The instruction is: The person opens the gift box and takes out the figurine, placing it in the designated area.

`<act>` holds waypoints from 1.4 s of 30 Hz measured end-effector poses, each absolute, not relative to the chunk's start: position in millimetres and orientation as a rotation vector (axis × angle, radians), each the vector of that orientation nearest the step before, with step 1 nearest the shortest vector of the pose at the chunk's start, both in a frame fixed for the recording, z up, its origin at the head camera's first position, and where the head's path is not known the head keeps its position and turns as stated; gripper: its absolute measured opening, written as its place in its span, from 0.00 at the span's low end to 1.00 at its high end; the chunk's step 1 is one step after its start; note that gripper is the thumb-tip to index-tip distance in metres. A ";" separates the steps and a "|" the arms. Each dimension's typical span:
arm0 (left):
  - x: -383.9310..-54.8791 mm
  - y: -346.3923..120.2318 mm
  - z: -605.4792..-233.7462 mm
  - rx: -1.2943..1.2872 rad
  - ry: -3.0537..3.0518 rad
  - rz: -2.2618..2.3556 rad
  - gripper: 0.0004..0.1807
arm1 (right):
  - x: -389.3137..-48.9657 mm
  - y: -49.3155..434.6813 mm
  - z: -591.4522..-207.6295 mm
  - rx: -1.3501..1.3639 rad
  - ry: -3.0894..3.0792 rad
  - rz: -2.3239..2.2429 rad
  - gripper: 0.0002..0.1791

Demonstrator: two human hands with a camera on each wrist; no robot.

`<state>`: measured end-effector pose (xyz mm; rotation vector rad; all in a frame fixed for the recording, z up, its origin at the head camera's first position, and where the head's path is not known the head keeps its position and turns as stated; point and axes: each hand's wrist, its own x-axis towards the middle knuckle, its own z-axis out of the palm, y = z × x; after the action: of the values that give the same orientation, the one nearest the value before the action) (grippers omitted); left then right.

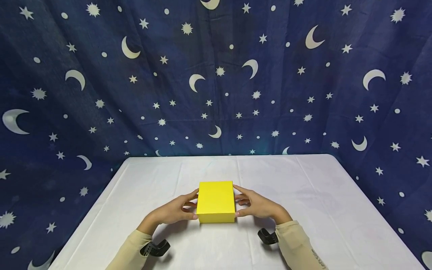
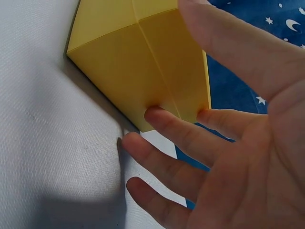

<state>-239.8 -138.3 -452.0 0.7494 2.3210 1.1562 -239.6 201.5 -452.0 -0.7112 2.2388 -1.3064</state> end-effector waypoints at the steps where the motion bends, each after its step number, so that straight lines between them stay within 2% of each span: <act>1: -239.8 -138.2 -451.9 0.754 2.326 1.152 0.53 | -239.6 201.4 -451.9 -0.709 2.242 -1.307 0.56; 42: -236.7 -140.5 -441.4 0.760 2.374 1.146 0.51 | -236.0 198.7 -448.7 -0.703 2.260 -1.355 0.55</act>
<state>-236.7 -140.5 -441.4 0.7605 2.3737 1.1458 -236.0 198.7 -448.7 -0.7029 2.2600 -1.3554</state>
